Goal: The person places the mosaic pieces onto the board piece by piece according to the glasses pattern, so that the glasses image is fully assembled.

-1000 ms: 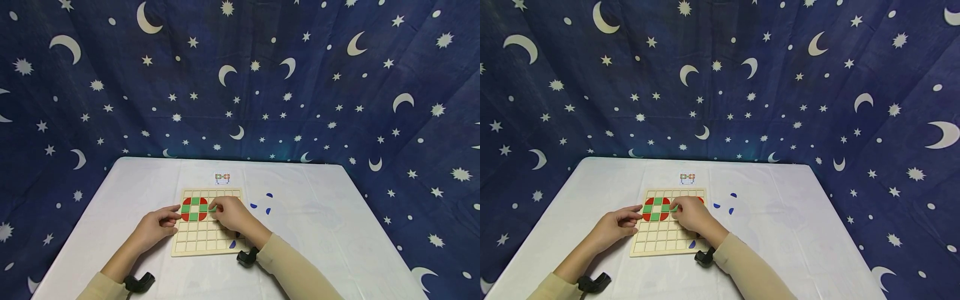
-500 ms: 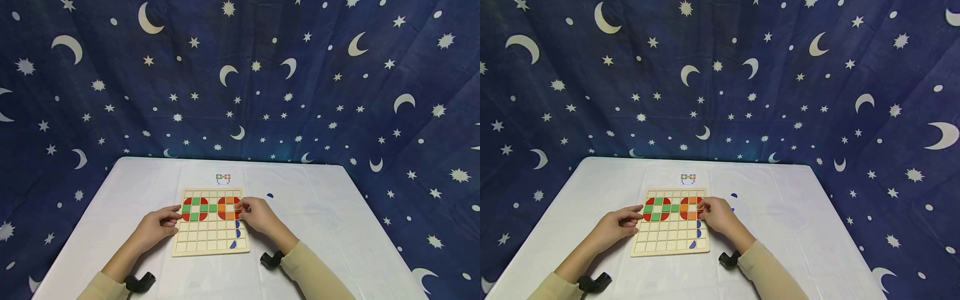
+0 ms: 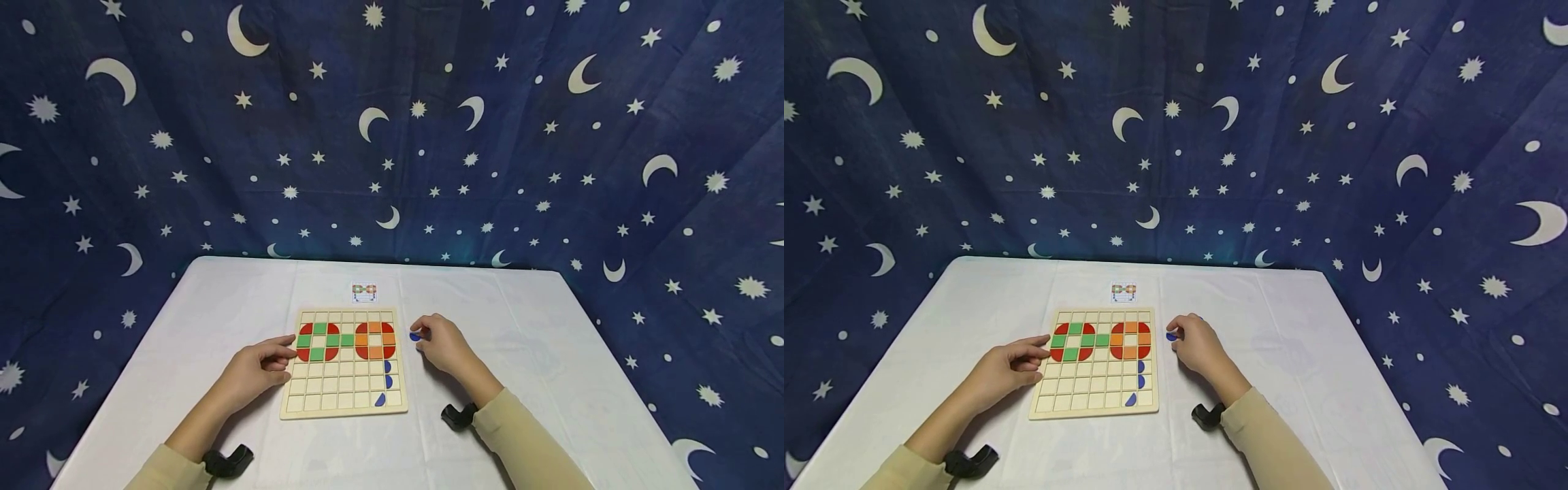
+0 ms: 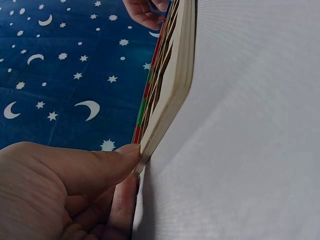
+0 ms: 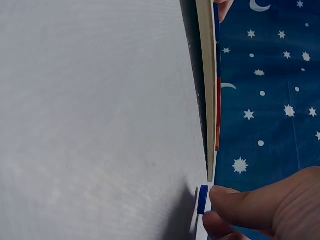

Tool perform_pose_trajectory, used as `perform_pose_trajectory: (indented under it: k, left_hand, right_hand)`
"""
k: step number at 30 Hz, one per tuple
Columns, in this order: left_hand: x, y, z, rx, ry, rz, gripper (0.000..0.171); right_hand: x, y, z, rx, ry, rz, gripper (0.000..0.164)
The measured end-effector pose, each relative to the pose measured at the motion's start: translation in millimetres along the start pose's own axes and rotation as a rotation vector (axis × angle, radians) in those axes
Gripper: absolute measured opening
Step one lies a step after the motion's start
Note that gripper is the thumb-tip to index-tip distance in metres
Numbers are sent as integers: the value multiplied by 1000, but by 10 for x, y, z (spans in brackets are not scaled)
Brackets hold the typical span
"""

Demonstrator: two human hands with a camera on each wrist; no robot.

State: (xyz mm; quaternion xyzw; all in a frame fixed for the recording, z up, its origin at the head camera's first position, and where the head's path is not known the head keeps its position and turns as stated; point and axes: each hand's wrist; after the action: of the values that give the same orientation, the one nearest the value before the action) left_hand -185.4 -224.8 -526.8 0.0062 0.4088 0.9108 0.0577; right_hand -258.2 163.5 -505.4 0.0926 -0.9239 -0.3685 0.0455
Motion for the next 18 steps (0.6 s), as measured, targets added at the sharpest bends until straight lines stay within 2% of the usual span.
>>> perform_pose_trajectory:
  k: [8, 18]
  left_hand:
    - [4, 2, 3, 0, -8, 5, 36]
    - [7, -1, 6, 5, -8, 9, 35]
  right_hand:
    - [60, -56, 22, 36, -13, -55, 26]
    - [77, -81, -24, -14, -19, -33, 11]
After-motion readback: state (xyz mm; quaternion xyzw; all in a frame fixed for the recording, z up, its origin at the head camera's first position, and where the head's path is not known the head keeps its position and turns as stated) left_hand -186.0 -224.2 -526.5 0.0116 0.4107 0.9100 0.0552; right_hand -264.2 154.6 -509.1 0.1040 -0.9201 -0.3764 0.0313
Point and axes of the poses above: each hand's wrist, its own x-axis towards the middle knuckle, its own y-axis out of the back of the hand, z = x × y, and after that the axes turned 15 degrees about x, right-handed
